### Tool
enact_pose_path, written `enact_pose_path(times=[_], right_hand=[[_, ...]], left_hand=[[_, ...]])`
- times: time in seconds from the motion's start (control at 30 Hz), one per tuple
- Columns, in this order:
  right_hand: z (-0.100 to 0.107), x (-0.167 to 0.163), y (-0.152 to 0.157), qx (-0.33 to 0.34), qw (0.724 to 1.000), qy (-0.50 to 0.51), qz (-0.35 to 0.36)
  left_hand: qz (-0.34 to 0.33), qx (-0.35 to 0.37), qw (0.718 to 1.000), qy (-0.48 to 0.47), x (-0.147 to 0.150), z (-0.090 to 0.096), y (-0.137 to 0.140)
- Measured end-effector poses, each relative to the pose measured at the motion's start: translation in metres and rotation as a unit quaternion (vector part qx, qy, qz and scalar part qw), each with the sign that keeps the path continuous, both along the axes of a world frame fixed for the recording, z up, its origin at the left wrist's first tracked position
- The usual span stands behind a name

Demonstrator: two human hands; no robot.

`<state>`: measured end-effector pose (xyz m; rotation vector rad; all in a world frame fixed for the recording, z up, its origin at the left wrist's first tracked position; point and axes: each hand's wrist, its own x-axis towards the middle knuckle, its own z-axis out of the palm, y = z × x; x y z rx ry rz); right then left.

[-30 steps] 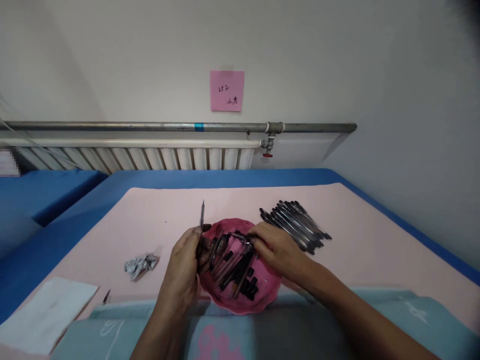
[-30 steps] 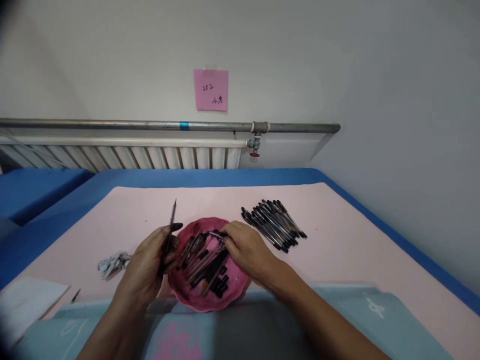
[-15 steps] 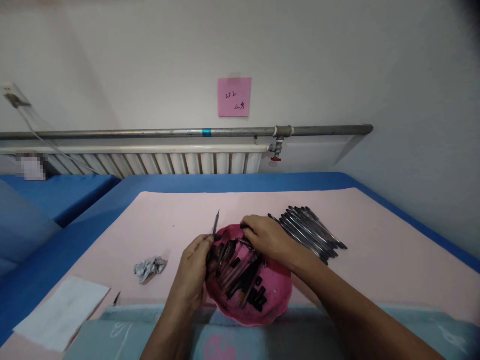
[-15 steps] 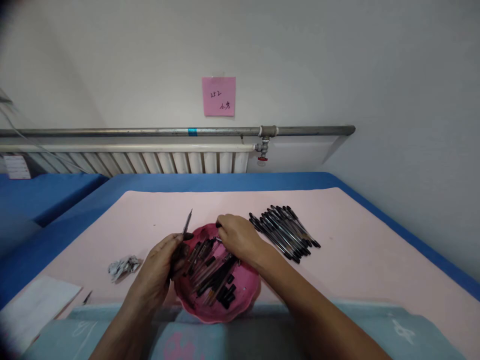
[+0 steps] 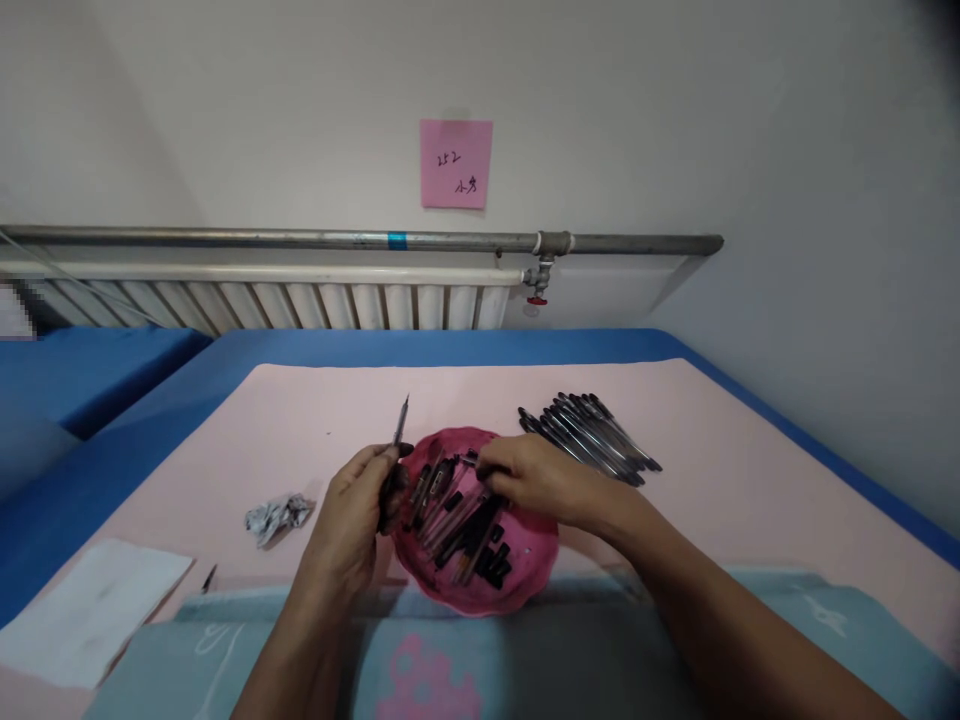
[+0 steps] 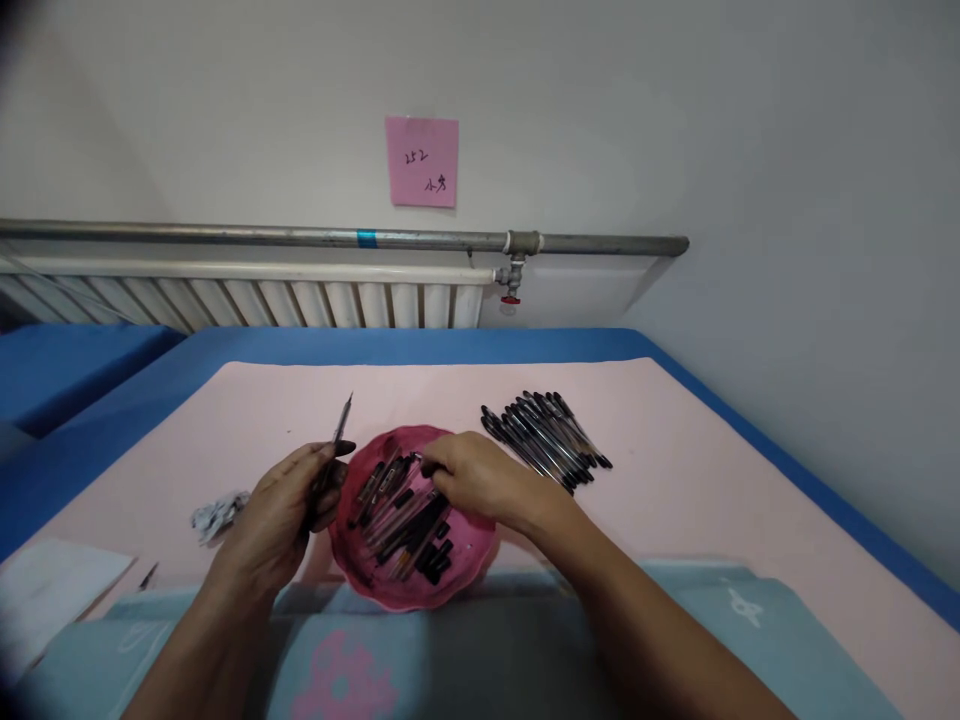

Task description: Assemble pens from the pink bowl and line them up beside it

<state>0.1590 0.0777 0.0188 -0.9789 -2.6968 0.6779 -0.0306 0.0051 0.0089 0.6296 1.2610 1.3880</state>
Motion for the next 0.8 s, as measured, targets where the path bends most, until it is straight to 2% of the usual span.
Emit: enact_pose_path(times=[0.17,0.5,0.63,0.8], right_hand=[[0.000,-0.002,-0.012,-0.047,0.997,-0.051,0.041],[-0.005,-0.003,-0.020,-0.074,0.989,-0.091,0.087],[-0.007,-0.008,-0.024,-0.063,0.989,-0.093,0.100],[-0.005,-0.017,-0.037,-0.012,0.988,-0.124,0.087]], left_hand=[[-0.007,0.004,1.000,0.002,0.001,0.001,0.000],[-0.023,0.005,0.999,0.025,0.001,-0.003,0.000],[-0.028,0.003,0.999,0.042,0.002,-0.003,-0.001],[-0.032,0.003,0.998,0.053,0.001,0.000,-0.002]])
